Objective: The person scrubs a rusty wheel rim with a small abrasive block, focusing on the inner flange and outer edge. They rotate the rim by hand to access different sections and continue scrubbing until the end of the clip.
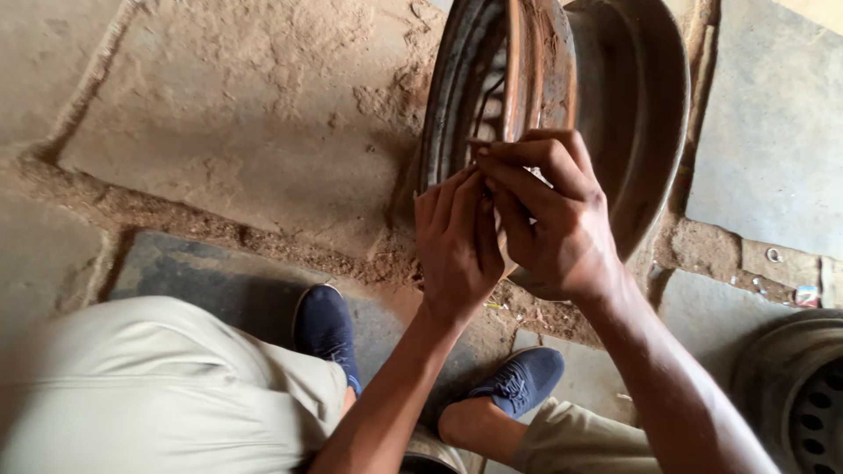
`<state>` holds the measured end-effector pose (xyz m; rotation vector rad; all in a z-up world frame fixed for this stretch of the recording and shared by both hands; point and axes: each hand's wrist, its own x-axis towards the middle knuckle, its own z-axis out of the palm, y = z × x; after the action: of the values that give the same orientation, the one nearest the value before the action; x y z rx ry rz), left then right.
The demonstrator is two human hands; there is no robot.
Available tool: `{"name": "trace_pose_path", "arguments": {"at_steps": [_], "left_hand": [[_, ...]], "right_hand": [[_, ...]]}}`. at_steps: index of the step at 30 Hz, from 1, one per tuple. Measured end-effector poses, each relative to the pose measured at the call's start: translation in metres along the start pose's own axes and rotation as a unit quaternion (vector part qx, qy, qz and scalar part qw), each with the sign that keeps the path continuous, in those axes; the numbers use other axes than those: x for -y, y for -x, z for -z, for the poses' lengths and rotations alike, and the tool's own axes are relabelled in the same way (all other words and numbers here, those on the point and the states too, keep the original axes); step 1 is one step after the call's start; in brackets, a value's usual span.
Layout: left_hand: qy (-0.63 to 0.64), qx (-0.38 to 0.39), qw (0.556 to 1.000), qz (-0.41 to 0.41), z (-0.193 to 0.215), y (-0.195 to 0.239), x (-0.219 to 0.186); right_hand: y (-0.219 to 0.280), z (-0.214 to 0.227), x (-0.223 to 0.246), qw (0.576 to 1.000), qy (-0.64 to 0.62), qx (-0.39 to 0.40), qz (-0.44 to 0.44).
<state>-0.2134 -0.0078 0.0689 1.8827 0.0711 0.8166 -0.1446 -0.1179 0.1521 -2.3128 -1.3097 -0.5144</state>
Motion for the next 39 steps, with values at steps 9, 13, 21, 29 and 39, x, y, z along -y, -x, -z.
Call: {"name": "trace_pose_path", "arguments": {"at_steps": [9, 13, 21, 29, 39], "left_hand": [[-0.051, -0.015, 0.998, -0.03, -0.004, -0.013, -0.001], [-0.042, -0.002, 0.999, -0.015, -0.002, -0.003, 0.0], [-0.06, -0.005, 0.998, -0.021, -0.003, -0.001, 0.002], [-0.037, 0.005, 0.999, -0.023, 0.001, 0.001, 0.001], [-0.033, 0.004, 0.999, -0.008, -0.003, -0.017, -0.002]], "right_hand": [[-0.098, 0.005, -0.066, 0.996, -0.063, -0.004, 0.066], [-0.051, 0.018, 0.002, 0.999, -0.008, 0.013, 0.032], [-0.089, -0.013, -0.091, 0.998, -0.053, 0.012, 0.02], [-0.041, 0.018, 0.01, 0.995, 0.044, 0.008, 0.094], [-0.101, -0.009, -0.098, 0.993, -0.011, -0.018, 0.114]]}}
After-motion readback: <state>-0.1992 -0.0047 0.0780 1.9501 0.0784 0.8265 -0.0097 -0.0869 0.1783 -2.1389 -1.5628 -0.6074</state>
